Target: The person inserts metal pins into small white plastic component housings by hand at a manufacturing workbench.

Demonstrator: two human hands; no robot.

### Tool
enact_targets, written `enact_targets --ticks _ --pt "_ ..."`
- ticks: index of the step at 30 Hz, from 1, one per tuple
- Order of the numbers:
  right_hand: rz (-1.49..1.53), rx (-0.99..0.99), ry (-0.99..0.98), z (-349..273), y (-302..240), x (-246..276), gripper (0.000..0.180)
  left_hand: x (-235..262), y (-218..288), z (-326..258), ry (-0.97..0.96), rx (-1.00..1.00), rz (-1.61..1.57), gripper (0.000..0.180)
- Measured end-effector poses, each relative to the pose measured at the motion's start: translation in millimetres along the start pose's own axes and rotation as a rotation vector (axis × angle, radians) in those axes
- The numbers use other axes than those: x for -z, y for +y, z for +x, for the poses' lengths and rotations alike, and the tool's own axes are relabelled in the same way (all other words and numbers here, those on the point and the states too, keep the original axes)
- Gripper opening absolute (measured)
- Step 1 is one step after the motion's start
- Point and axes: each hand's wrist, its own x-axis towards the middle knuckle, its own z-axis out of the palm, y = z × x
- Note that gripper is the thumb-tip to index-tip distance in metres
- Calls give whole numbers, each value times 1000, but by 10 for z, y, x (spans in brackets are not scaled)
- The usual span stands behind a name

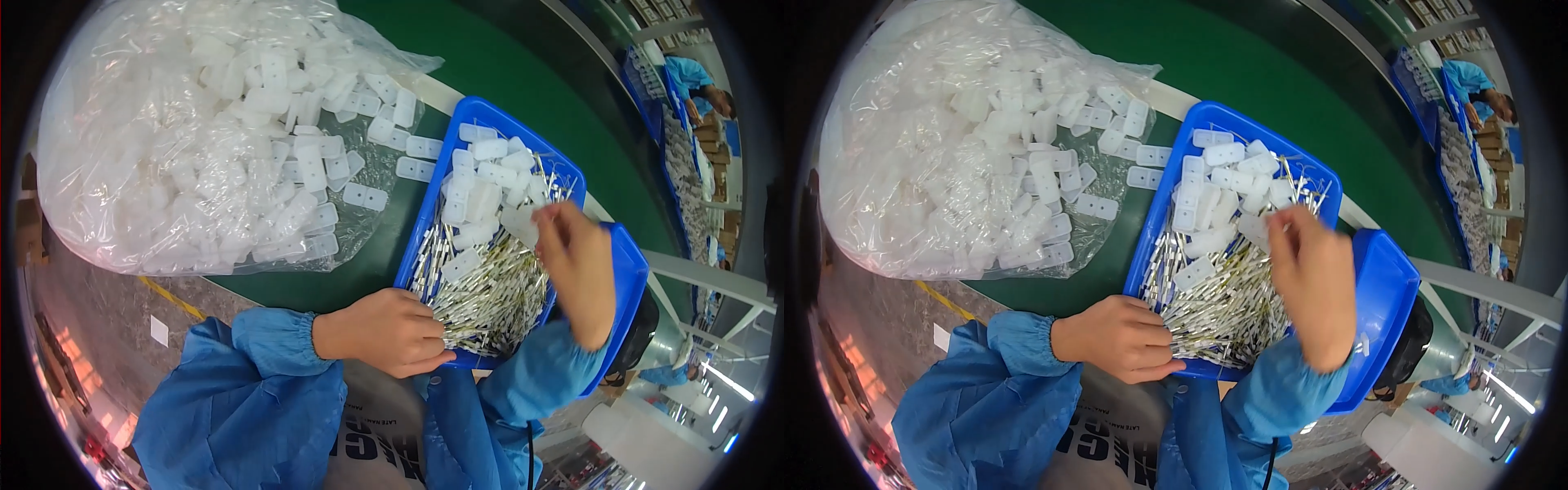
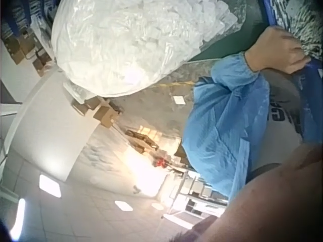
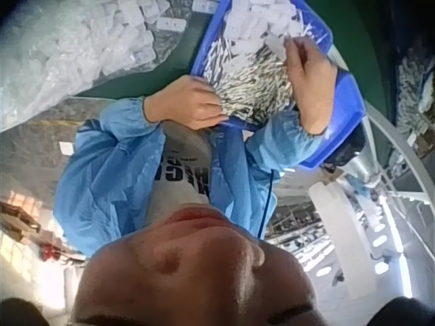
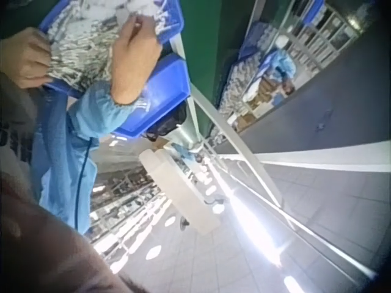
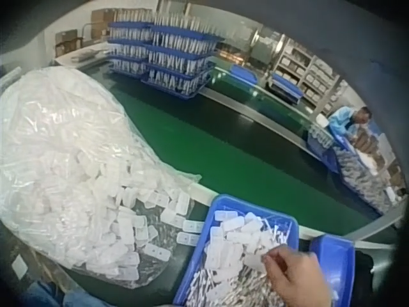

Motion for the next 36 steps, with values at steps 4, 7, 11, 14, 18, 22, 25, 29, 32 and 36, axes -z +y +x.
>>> enact_targets --ticks 4,7,11,14,18,22,25,29,32,36 --pt "412 70 -447 -509 -230 -247 11 -26 23 -64 -3 -55 -53 37" --pt "563 49 -546 -426 -174 -534 12 0 -44 -36 -35 -110 -161 35" --pt "560 38 -294 -302 -69 -632 18 12 -77 -34 -51 -89 -180 31" --pt "501 -16 -120 -266 -71 -547 18 49 -72 -27 -88 -40 -148 27" --pt "369 28 130 -319 76 -514 16 58 -107 -9 -114 -36 -132 25" --pt "288 137 254 -489 96 -426 14 26 -99 -36 -132 -23 -156 24" --pt "253 101 277 -659 -9 -414 14 33 -74 -33 -167 -34 -153 24" --pt "70 73 120 -746 -17 -542 23 29 -63 -20 -173 -41 -137 25" --pt "-66 159 224 -663 97 -707 22 109 -71 49 -236 -43 -170 21" --pt "-61 159 244 -779 229 -725 18 157 -111 30 -179 -79 -152 24"
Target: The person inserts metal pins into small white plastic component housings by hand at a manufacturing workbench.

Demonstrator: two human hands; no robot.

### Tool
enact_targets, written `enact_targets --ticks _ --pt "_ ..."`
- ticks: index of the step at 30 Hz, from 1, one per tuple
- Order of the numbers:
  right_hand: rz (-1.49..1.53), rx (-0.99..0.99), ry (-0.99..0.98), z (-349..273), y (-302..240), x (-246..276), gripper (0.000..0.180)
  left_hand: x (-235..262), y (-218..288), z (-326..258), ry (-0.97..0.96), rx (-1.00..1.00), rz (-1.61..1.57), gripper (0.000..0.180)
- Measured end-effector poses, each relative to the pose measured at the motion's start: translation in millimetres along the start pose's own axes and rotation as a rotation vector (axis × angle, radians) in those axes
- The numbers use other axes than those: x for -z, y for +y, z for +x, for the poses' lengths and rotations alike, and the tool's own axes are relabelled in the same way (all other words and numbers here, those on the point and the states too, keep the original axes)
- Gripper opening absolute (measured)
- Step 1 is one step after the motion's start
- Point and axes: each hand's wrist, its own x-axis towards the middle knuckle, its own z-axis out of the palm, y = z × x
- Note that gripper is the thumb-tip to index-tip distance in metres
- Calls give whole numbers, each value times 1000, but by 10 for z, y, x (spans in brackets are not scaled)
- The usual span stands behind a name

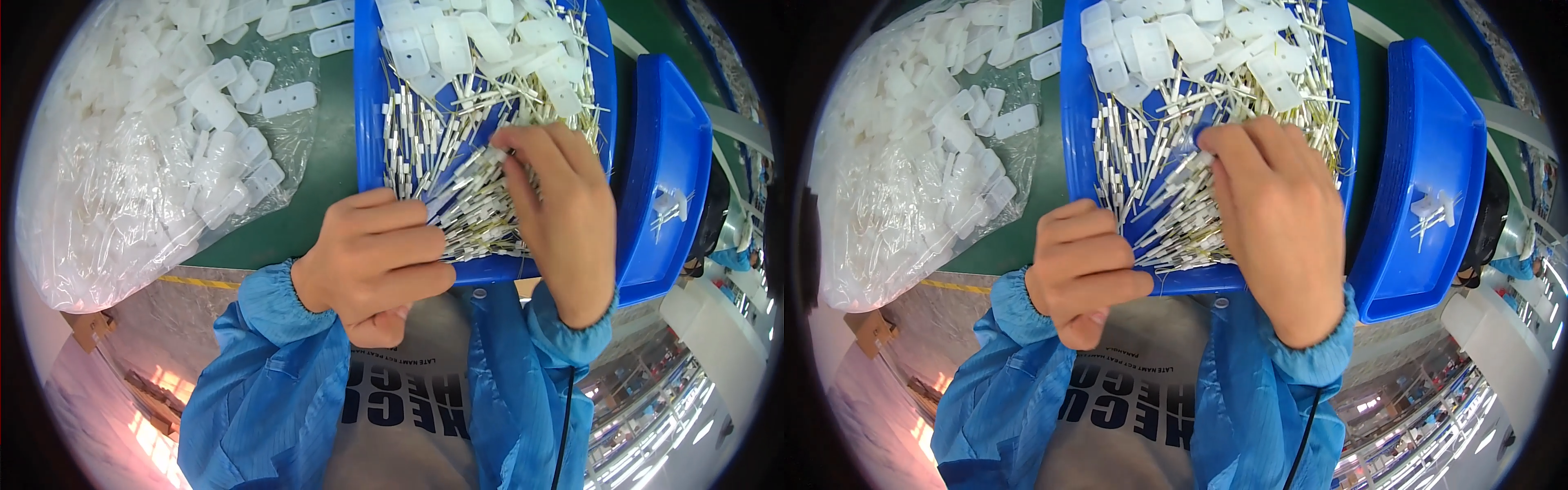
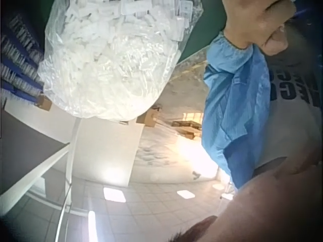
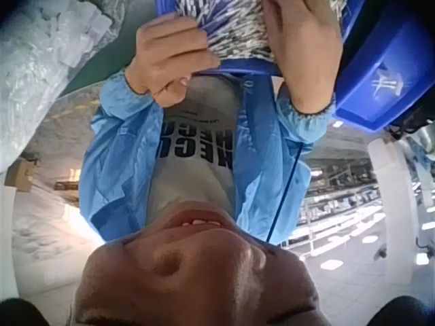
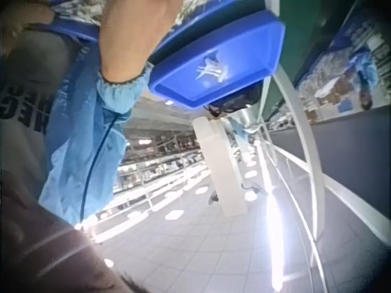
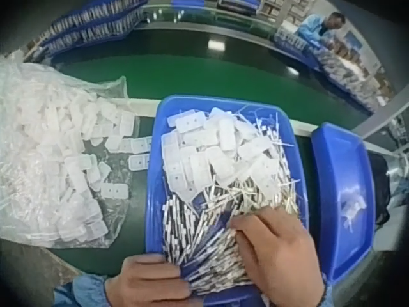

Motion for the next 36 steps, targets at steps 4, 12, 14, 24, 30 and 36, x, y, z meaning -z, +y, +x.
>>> enact_targets --ticks 4,12,14,24,30,36 --pt "-82 -258 -50 -177 -28 429 19 41 21 -13 278 68 45 22" --pt "-116 -121 153 -158 -82 236 30 -148 47 -156 781 410 102 36" --pt "42 -138 106 -62 -302 108 33 -118 -4 -164 757 432 155 34" --pt "156 -185 61 156 -567 -523 21 -115 82 -156 855 390 -76 36" --pt "309 -237 30 152 -477 -431 13 -93 70 -78 804 329 -142 33" --pt "508 -281 322 -123 -373 101 23 -24 145 -119 611 334 56 24"
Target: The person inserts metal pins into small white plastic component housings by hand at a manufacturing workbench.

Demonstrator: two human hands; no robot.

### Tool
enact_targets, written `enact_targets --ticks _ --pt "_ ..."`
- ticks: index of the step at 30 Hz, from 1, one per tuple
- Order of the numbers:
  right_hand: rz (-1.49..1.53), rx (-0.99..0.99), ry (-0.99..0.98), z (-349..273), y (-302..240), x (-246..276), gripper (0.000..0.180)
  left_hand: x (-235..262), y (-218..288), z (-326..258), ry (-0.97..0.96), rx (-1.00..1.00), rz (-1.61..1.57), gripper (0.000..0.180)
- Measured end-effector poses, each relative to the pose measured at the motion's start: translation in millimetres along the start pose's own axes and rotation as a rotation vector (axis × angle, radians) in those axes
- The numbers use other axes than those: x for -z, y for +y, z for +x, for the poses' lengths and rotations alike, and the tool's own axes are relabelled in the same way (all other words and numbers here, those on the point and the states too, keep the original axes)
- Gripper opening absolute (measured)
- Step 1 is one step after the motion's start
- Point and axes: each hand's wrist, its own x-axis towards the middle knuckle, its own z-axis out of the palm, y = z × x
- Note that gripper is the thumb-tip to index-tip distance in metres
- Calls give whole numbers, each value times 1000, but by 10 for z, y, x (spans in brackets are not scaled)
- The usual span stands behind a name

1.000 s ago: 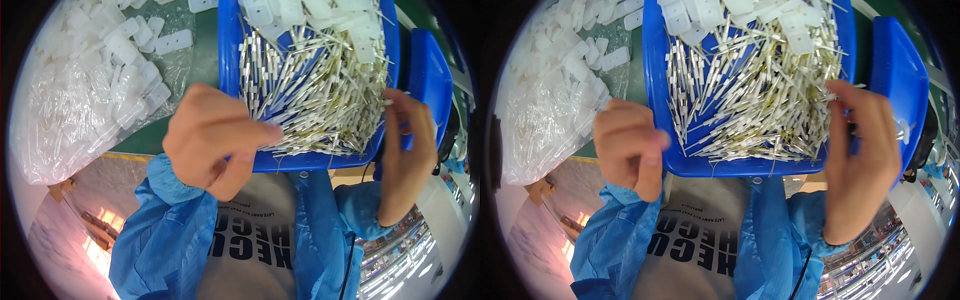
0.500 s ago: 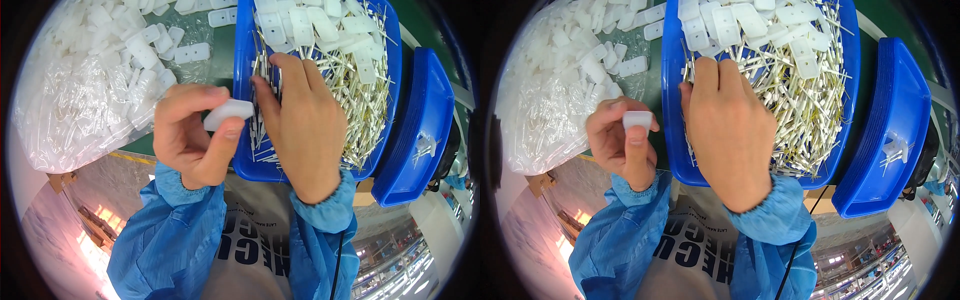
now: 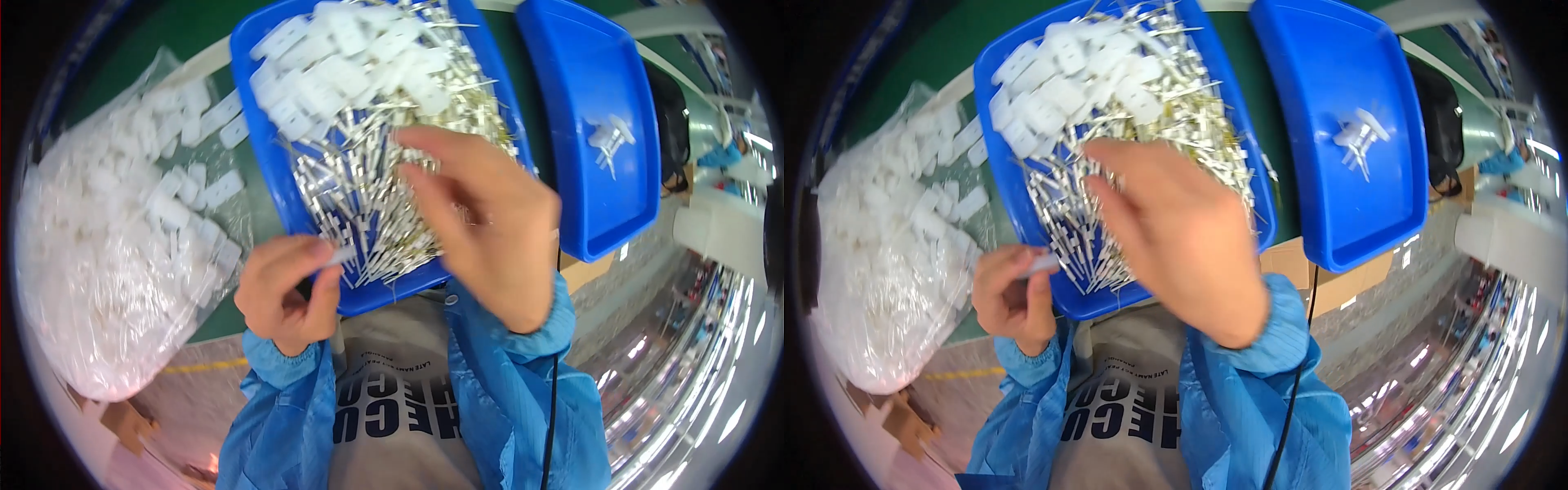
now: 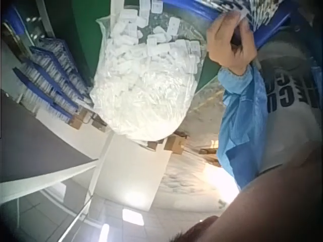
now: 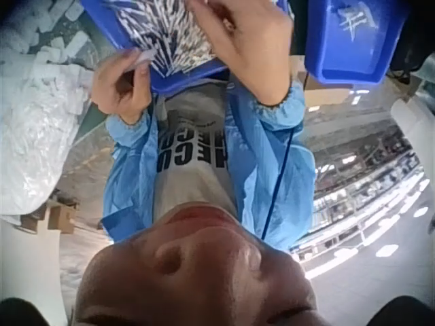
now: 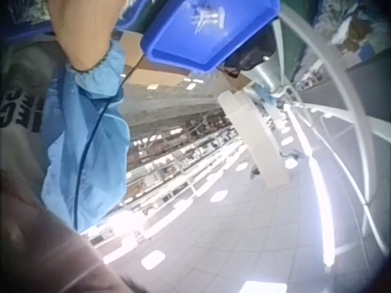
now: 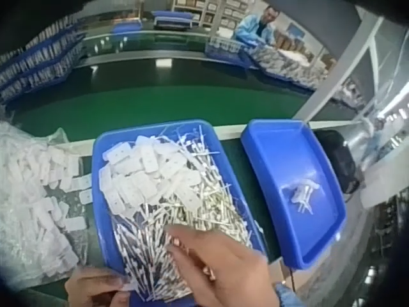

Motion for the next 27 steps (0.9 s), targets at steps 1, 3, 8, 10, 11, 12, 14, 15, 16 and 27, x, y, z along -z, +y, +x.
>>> enact_targets --ticks 1,3,8,10,11,12,14,15,16,27 --pt "-37 -115 86 -70 8 202 20 -19 19 45 -118 -77 -6 24" --pt "-213 -373 238 -141 11 599 16 -74 31 130 -242 -175 -15 25" --pt "-395 -527 27 -320 447 1018 26 -171 103 117 -392 -186 163 25" --pt "-598 -323 66 -389 556 879 32 -170 158 70 -370 -105 218 25" --pt "-589 -310 70 -383 529 831 32 -178 169 37 -333 -97 252 25" --pt "-508 -365 20 -379 494 776 34 -185 182 11 -294 -88 285 24" --pt "-360 -478 -74 -280 425 718 34 -188 244 -32 -235 -56 293 24" --pt "-353 -465 -78 -246 394 734 34 -190 263 -48 -187 -19 288 24" --pt "-295 -497 -75 -204 373 725 33 -179 251 -76 -171 -20 304 24" --pt "-746 -218 35 -315 819 745 10 -77 237 -75 -88 -4 183 24"
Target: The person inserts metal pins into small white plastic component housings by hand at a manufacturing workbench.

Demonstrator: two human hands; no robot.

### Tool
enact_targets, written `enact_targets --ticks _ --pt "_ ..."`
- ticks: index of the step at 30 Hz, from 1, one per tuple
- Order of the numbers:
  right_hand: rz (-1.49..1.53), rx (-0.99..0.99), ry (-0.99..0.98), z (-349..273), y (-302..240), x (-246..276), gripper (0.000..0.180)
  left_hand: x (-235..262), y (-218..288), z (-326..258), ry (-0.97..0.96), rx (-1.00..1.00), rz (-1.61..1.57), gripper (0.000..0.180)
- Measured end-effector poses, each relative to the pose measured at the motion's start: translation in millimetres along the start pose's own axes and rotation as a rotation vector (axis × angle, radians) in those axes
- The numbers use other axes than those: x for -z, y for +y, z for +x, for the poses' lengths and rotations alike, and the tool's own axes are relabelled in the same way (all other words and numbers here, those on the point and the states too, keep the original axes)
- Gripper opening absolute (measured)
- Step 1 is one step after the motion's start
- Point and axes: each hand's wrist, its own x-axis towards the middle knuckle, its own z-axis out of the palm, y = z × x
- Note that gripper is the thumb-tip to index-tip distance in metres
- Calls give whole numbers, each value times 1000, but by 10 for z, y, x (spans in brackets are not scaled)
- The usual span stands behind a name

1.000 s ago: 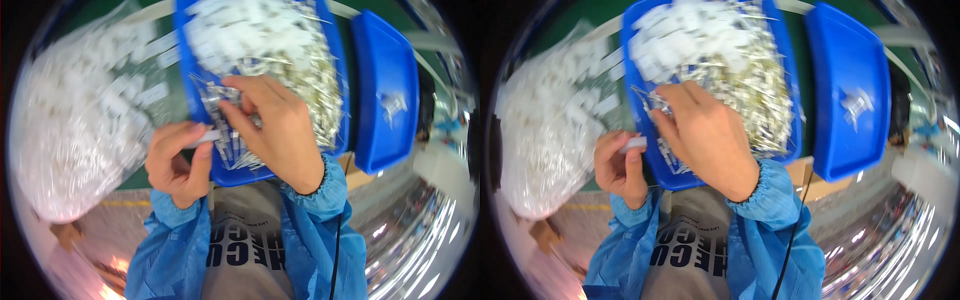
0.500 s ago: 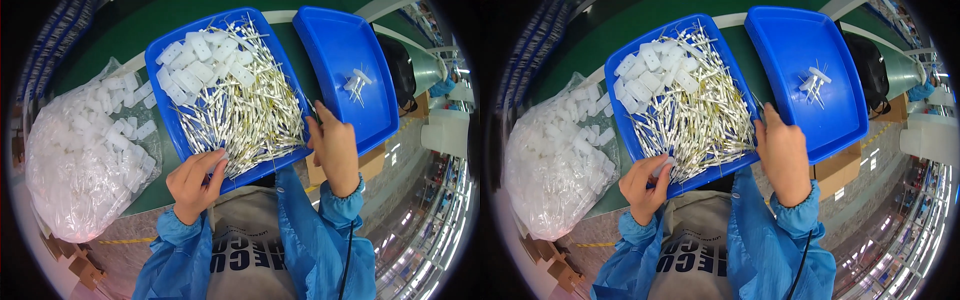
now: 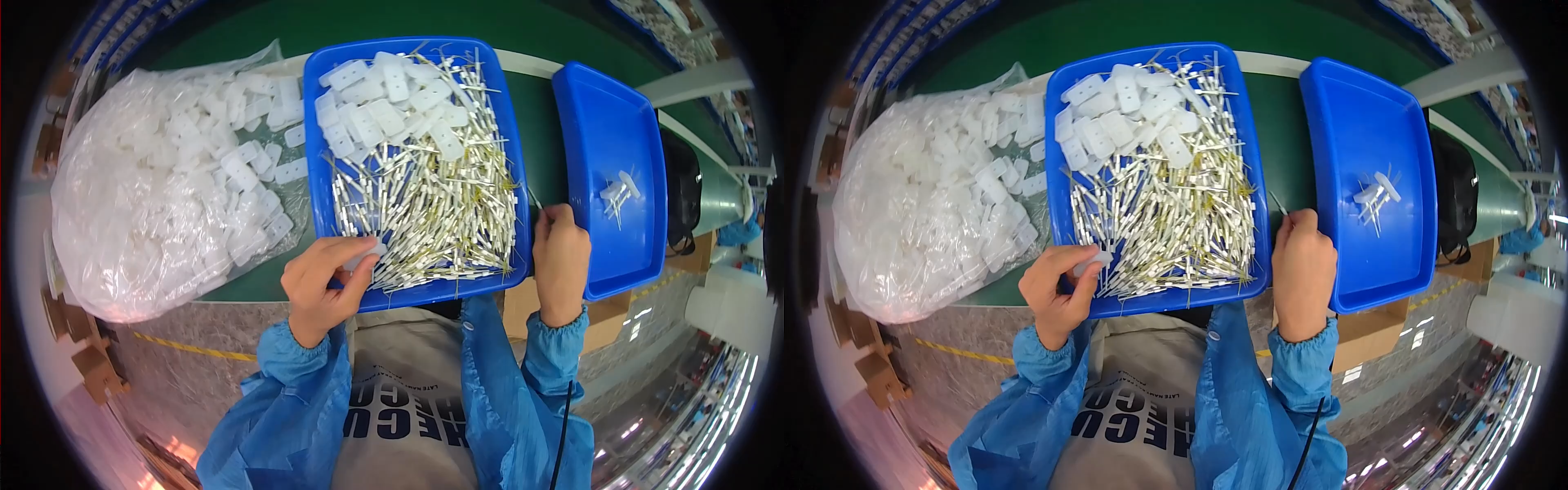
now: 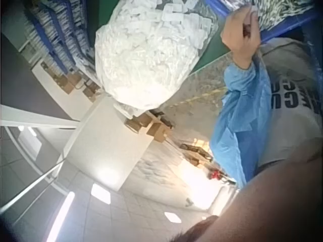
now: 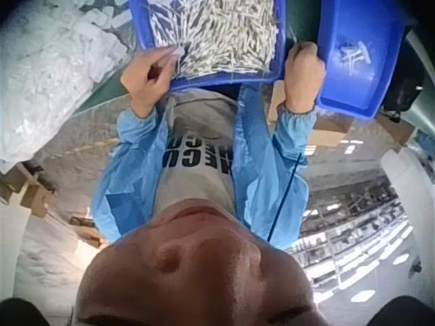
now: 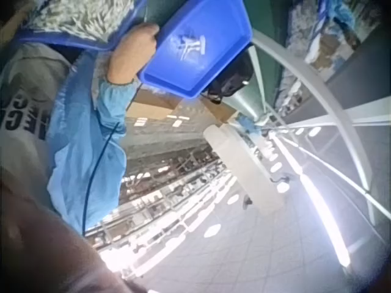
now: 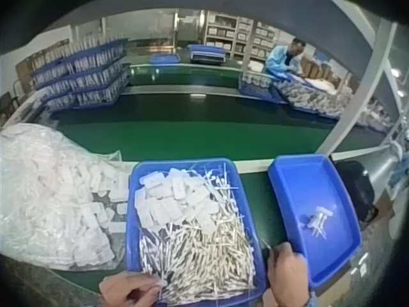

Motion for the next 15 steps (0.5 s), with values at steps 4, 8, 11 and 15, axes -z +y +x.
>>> enact_targets --ticks 4,8,11,15 --pt "12 93 -79 10 25 202 6 -1 -7 32 -57 -36 -59 24" --pt "472 -7 1 -93 -247 808 10 8 -17 61 -34 -45 -135 23" --pt "977 197 59 -234 -348 803 17 -27 59 126 -67 59 -139 26" --pt "1209 189 -14 -328 -856 511 24 -132 1 174 -11 141 -118 27"
